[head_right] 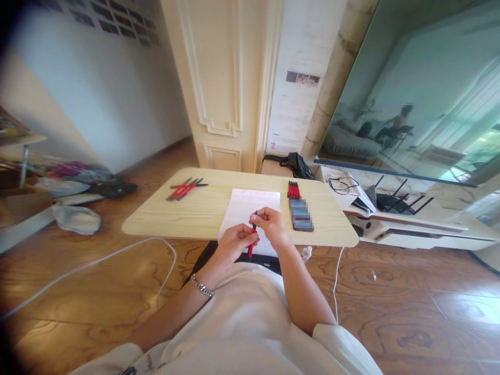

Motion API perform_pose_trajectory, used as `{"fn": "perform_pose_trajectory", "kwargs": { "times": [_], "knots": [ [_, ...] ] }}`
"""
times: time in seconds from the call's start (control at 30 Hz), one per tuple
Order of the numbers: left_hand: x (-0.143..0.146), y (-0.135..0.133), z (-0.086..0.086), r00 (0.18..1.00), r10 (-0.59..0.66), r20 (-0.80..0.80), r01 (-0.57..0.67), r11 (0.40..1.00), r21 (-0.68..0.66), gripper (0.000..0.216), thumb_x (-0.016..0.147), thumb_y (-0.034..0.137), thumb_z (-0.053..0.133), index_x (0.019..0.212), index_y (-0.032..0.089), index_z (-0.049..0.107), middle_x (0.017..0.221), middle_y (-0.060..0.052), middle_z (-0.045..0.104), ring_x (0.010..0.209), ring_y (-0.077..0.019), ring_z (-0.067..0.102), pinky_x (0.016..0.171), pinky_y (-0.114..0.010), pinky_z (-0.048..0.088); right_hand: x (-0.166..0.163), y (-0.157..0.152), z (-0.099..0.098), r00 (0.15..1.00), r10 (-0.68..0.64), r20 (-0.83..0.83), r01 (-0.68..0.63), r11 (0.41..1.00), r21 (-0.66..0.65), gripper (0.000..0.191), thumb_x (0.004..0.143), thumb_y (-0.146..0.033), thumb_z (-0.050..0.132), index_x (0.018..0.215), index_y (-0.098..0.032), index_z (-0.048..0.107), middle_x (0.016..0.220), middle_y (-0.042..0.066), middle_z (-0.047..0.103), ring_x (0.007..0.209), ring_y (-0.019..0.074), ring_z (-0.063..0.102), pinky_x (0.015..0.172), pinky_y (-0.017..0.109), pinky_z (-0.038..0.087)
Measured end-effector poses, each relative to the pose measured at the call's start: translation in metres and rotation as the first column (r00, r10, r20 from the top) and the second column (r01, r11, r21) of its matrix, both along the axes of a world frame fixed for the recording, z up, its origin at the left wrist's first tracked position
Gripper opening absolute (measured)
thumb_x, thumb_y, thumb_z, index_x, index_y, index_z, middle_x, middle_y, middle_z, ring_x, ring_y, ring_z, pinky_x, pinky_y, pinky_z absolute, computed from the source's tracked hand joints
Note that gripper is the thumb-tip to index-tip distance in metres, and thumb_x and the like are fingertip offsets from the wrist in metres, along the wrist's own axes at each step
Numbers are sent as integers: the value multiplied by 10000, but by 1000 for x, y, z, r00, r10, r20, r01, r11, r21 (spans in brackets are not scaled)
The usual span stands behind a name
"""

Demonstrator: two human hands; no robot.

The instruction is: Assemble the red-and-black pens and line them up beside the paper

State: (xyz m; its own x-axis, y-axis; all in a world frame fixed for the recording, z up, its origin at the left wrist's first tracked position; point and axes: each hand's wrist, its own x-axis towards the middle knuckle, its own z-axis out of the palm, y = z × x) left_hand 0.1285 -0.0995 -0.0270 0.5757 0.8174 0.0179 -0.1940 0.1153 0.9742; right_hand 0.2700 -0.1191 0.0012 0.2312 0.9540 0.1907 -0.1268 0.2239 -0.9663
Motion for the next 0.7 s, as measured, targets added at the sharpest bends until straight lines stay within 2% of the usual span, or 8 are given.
{"fn": "perform_pose_trajectory", "kwargs": {
  "times": [0.17,0.23,0.33,0.4,0.57,0.7],
  "knots": [
    [1,1,0,997,73,-25,-73,997,27,280,648,335,790,714,141,599,623,-34,654,555,-137,583,491,-234,422,-5,3,-2,969,-181,166,174,983,54,329,638,-383,816,663,-176,562,580,-43,544,524,82,432,509,230,332],
    [0,0,4,998,60,-7,-60,998,3,284,657,353,785,736,137,618,649,-46,669,572,-144,599,512,-242,441,-4,0,1,978,-148,146,143,989,42,301,671,-400,792,715,-174,598,616,-29,571,551,91,463,525,232,354],
    [-2,-1,10,998,-38,48,40,998,-58,322,713,410,740,854,131,666,755,-82,707,646,-171,647,641,-306,512,-2,-4,8,998,58,27,-58,998,-9,308,768,-451,693,896,-172,673,760,29,654,636,123,551,575,253,413],
    [-3,-2,11,995,-75,63,79,994,-71,337,726,421,732,883,128,675,798,-97,716,671,-180,660,700,-339,525,0,-7,11,991,129,-25,-130,991,-17,313,786,-445,673,934,-170,692,800,48,674,654,132,571,588,261,427],
    [-1,0,4,1000,10,24,-10,1000,-4,277,693,373,762,797,135,667,737,-78,709,673,-184,657,645,-301,513,0,-6,8,999,25,21,-25,999,-21,243,743,-387,725,828,-160,716,764,63,702,687,158,598,656,290,454],
    [1,2,-4,999,41,-7,-40,998,51,246,684,351,762,760,139,662,706,-63,700,650,-169,644,614,-277,500,-4,-5,6,993,-48,111,50,999,-12,248,734,-401,723,783,-158,720,730,61,705,674,162,594,640,283,445]
  ]
}}
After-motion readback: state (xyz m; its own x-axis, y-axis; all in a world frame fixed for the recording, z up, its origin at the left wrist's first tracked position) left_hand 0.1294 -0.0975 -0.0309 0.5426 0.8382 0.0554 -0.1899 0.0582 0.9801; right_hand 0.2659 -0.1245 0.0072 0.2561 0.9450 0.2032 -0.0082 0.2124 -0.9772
